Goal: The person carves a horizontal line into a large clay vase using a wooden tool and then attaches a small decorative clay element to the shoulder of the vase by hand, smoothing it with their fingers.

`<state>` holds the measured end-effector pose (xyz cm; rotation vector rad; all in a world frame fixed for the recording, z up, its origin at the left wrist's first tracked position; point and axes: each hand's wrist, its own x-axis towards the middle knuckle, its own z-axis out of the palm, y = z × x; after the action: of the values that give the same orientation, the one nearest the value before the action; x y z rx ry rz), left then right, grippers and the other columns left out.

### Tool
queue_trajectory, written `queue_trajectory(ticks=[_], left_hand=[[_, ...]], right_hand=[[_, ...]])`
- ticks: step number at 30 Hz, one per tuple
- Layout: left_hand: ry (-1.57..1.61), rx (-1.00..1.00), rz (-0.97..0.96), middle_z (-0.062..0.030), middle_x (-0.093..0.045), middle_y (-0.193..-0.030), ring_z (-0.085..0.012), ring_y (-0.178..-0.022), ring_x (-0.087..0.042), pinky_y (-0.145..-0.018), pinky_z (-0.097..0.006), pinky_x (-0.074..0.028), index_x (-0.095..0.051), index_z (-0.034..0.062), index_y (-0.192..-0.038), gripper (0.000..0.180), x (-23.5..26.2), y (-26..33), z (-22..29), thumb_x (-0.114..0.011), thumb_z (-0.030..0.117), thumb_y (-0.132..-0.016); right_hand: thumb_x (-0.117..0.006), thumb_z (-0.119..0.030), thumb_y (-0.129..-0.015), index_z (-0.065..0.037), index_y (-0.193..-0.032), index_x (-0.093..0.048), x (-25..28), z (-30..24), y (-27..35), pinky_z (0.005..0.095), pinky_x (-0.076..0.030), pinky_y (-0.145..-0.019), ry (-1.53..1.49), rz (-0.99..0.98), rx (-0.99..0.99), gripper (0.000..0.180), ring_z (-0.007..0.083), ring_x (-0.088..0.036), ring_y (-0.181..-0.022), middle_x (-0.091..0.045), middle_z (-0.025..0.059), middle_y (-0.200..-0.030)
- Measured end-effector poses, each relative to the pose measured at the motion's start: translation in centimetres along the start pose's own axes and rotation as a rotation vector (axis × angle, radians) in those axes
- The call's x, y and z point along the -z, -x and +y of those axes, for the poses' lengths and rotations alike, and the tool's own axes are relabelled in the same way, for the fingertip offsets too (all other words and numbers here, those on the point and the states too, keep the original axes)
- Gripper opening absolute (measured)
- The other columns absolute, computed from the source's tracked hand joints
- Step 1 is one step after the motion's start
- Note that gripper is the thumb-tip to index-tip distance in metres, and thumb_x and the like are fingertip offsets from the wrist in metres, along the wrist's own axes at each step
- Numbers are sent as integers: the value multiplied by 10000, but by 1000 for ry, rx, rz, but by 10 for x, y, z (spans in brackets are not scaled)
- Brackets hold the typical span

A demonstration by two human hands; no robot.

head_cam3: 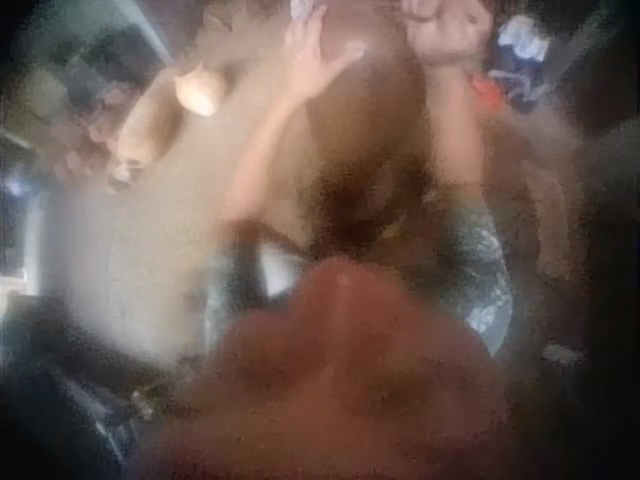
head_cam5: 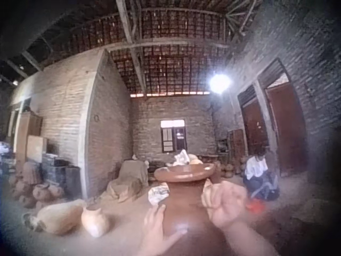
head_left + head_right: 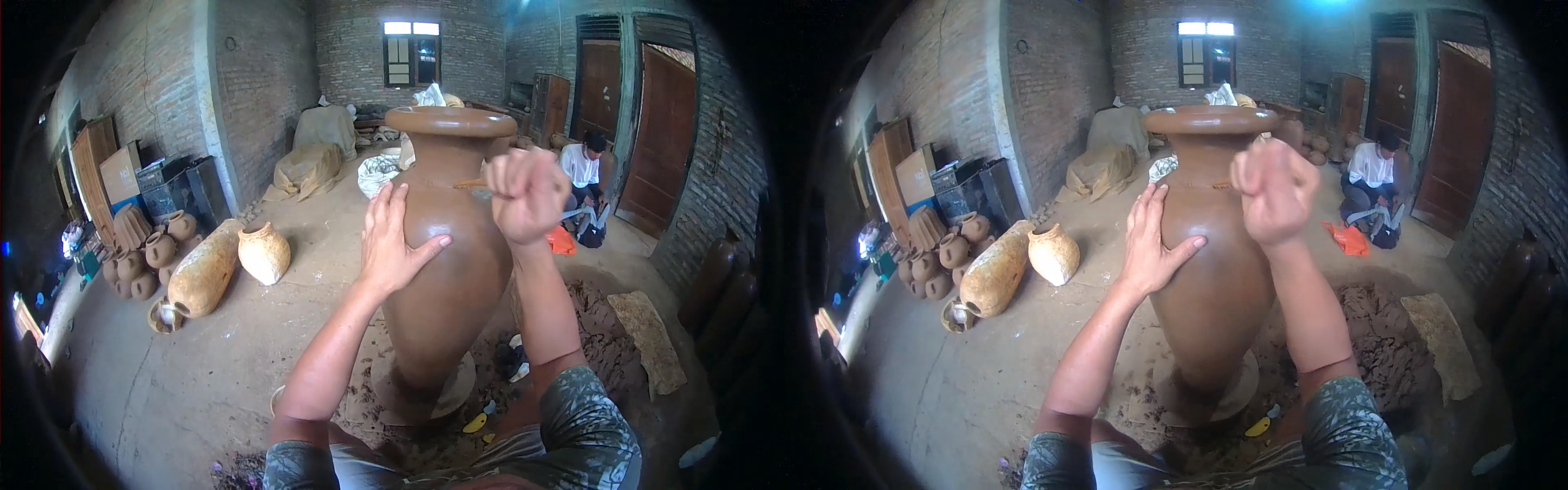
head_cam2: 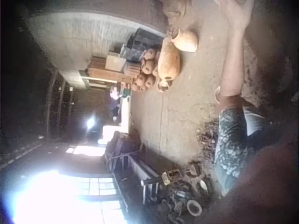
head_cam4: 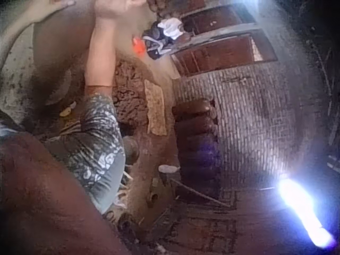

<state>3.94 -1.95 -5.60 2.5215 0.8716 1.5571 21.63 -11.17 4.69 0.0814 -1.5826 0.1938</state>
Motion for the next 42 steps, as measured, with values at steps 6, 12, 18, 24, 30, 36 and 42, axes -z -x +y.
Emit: queue_trajectory(ticks=[6, 12, 18, 24, 30, 36, 42], left_hand=[[-59, 10, 19, -284, -298, -1642, -488, -1514, -281, -1194, -615, -322, -344, 15, -1589, 1111, -3, 2, 11, -810, 643, -801], [-107, 29, 10, -301, -292, -1638, -505, -1512, -268, -1181, -628, -324, -343, 4, -1587, 1124, 0, 5, 22, -792, 672, -802], [-156, 30, -22, -300, -260, -1656, -526, -1535, -214, -1248, -602, -227, -295, -41, -1595, 1152, 2, 7, 34, -788, 652, -818], [-145, -15, -60, -279, -198, -1688, -503, -1573, -140, -1256, -634, -161, -248, -71, -1601, 1169, 2, 10, 39, -773, 638, -834], [-172, -25, -42, -284, -202, -1686, -489, -1574, -142, -1245, -646, -147, -234, -61, -1612, 1087, -3, 16, 46, -729, 577, -884], [-236, -76, -24, -279, -231, -1682, -472, -1551, -205, -1205, -615, -218, -280, -34, -1611, 1021, -3, 20, 47, -710, 543, -886], [-238, -103, -22, -240, -267, -1687, -461, -1530, -252, -1157, -585, -265, -320, 15, -1615, 1050, -1, 22, 50, -734, 600, -848]], right_hand=[[-426, -304, -1147, -70, -731, -431, -4, 7, -3, 321, -243, -517, 224, 51, -84, 477, 122, -313, -531, -387, 25, -626], [-416, -322, -1152, -70, -707, -418, -4, -4, -1, 320, -245, -513, 51, -15, 20, 511, 123, -311, -519, -353, 21, -592], [-422, -274, -1149, -67, -715, -425, -6, -1, -1, 316, -242, -503, 150, 42, -45, 481, 125, -309, -523, -381, 25, -621], [-421, -316, -1152, -66, -713, -428, -5, -7, -3, 310, -234, -509, 97, 8, 14, 505, 119, -301, -520, -383, 21, -616], [-437, -264, -1146, -60, -717, -434, -7, -4, -1, 306, -260, -518, 111, 54, -62, 475, 107, -318, -540, -382, 14, -630], [-433, -281, -1143, -66, -721, -434, -3, -4, 2, 309, -241, -500, 127, 48, -42, 473, 121, -311, -521, -388, 24, -618], [-411, -332, -1154, -72, -703, -431, -5, -1, -2, 307, -237, -490, 134, 57, -26, 522, 112, -292, -487, -370, 20, -596]])
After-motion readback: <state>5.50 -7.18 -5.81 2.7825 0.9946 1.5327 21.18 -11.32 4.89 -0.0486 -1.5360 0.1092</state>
